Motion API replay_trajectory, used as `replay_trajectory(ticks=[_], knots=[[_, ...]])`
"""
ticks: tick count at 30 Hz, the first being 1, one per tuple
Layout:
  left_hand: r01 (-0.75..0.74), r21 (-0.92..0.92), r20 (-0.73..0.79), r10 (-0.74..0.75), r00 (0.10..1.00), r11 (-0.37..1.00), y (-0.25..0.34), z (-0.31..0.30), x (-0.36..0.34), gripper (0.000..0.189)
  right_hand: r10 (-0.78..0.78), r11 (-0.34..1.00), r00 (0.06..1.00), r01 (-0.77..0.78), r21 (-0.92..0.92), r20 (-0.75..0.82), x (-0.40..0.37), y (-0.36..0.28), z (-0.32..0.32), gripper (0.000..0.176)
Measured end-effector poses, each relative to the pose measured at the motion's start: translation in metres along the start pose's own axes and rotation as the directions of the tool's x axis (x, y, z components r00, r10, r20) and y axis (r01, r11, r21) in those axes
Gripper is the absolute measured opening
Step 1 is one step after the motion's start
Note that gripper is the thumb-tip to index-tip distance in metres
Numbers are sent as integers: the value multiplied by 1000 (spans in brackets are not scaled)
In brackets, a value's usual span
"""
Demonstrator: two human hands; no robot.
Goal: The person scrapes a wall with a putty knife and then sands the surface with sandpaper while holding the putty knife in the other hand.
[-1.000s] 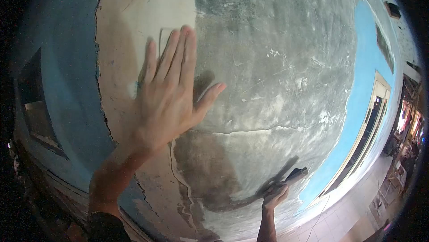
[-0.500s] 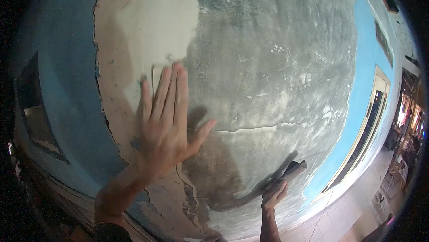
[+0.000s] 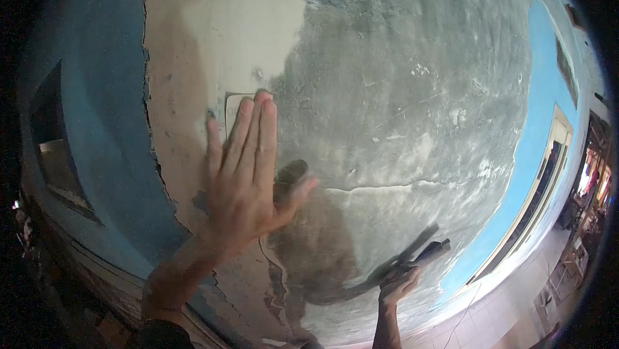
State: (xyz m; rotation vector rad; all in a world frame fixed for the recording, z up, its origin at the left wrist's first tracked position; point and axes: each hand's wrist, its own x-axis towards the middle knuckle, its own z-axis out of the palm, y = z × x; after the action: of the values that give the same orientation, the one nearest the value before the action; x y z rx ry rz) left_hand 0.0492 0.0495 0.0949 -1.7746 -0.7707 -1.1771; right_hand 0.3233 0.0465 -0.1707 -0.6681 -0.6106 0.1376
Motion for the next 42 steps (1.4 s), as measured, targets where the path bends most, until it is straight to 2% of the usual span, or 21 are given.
replay_trajectory(ticks=[4,6,10,13,14,16,20,23,26,27,29,30,33,35,36,39,41,42], knots=[[19,37,-73,-16,997,999,-12,-6,34,87,-144,990,990,144,-9,-7,5,24,-10,43],[46,-4,-112,-46,993,999,-8,-2,44,88,-110,994,993,111,-12,37,4,13,-6,42],[127,-32,-34,-128,991,991,9,1,9,85,-20,999,1000,20,-25,22,4,14,-14,45],[108,-54,11,-107,994,993,14,5,-15,87,-79,994,986,88,-59,144,8,21,-23,42],[91,-25,2,-91,996,996,10,4,-11,85,-171,984,983,174,-47,68,7,16,-9,43],[72,62,-40,-70,997,995,0,1,9,80,-84,995,992,88,-43,89,7,13,-10,43],[90,73,-128,-80,989,993,-12,1,51,81,73,996,981,-63,-61,180,5,0,-19,45],[98,52,-92,-93,991,994,-3,-1,37,83,79,992,980,-58,-114,185,9,1,-23,45],[69,42,-9,-68,998,997,7,5,3,85,86,995,952,-70,-67,294,15,2,-32,45],[66,35,-7,-66,998,997,4,6,4,86,55,996,974,-38,-78,222,17,8,-29,44],[69,21,7,-69,998,997,2,4,7,86,85,993,970,-65,-96,225,22,4,-33,44],[92,38,-18,-92,996,995,1,2,17,81,137,989,972,-122,-85,193,25,1,-35,44],[21,28,-28,-21,999,999,-10,-4,53,90,193,977,979,-186,-104,60,39,14,-54,43],[13,57,-29,-12,1000,998,-12,-2,60,92,227,973,965,-230,11,131,47,22,-71,40],[15,59,-29,-13,1000,998,-12,1,59,92,244,970,962,-240,-44,124,50,23,-74,38],[74,73,32,-76,997,995,6,7,37,93,393,917,914,-397,-26,-102,48,33,-80,38],[91,84,91,-98,991,992,10,6,26,95,243,970,970,-243,25,1,51,57,-96,41],[62,111,136,-77,988,992,5,1,26,97,307,946,951,-301,123,-32,49,47,-80,43]])
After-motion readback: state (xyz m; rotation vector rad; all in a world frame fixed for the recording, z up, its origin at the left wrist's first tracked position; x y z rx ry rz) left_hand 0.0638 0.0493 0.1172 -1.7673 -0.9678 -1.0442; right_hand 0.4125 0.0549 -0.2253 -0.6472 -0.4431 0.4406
